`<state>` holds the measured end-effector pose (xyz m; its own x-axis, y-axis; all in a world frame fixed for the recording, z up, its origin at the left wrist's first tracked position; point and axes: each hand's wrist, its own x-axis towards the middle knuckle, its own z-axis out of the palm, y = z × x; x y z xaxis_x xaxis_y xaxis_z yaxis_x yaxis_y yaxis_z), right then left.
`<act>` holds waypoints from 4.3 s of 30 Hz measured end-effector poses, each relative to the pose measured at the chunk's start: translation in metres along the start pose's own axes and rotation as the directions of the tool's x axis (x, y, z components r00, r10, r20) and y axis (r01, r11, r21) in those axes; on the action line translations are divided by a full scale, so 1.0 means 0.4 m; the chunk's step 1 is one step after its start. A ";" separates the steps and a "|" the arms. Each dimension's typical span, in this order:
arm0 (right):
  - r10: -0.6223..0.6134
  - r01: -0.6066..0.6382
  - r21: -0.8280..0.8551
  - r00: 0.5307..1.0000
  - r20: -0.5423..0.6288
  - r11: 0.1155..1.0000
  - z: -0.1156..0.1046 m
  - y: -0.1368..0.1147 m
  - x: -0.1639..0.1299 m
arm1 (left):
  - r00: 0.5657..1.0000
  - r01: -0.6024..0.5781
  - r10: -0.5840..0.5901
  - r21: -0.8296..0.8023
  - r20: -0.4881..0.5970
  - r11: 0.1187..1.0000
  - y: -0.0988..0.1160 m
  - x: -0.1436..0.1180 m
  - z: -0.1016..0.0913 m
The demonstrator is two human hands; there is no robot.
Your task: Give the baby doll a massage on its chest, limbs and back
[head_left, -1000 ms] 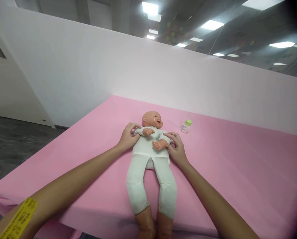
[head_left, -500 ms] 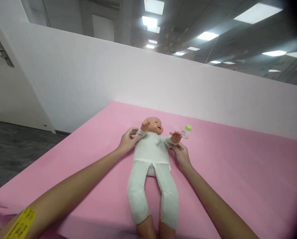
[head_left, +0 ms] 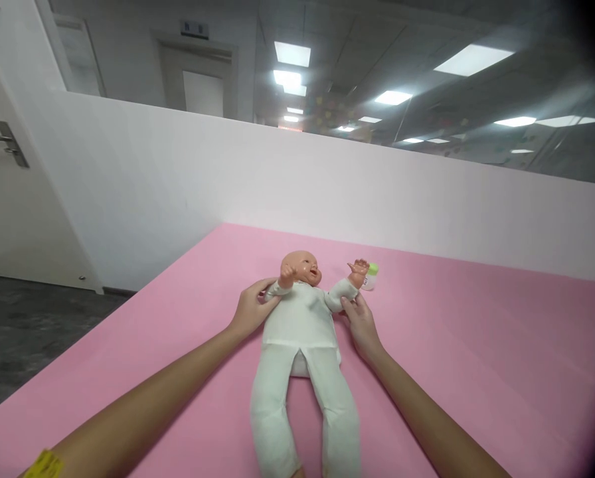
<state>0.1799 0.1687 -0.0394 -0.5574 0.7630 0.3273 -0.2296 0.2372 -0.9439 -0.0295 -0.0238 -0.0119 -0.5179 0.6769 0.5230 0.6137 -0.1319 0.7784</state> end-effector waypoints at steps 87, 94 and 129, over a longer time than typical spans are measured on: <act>-0.090 0.066 -0.254 0.992 -0.085 0.965 0.052 -0.033 0.006 | 0.988 0.037 -0.014 0.149 -0.156 0.988 -0.036 0.035 0.012; -0.107 0.061 -0.322 0.986 -0.128 0.945 0.051 -0.024 0.009 | 0.987 0.096 -0.085 0.071 -0.140 0.993 -0.042 0.038 0.014; 0.145 -0.143 0.260 0.989 0.011 0.955 0.027 0.011 0.019 | 0.974 0.190 -0.221 -0.353 -0.051 0.916 -0.057 0.043 0.002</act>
<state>0.1660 0.1691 -0.0404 -0.5933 0.7829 0.1873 -0.3468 -0.0386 -0.9372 -0.0518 -0.0085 -0.0209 -0.6703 0.6516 0.3550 0.2539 -0.2481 0.9349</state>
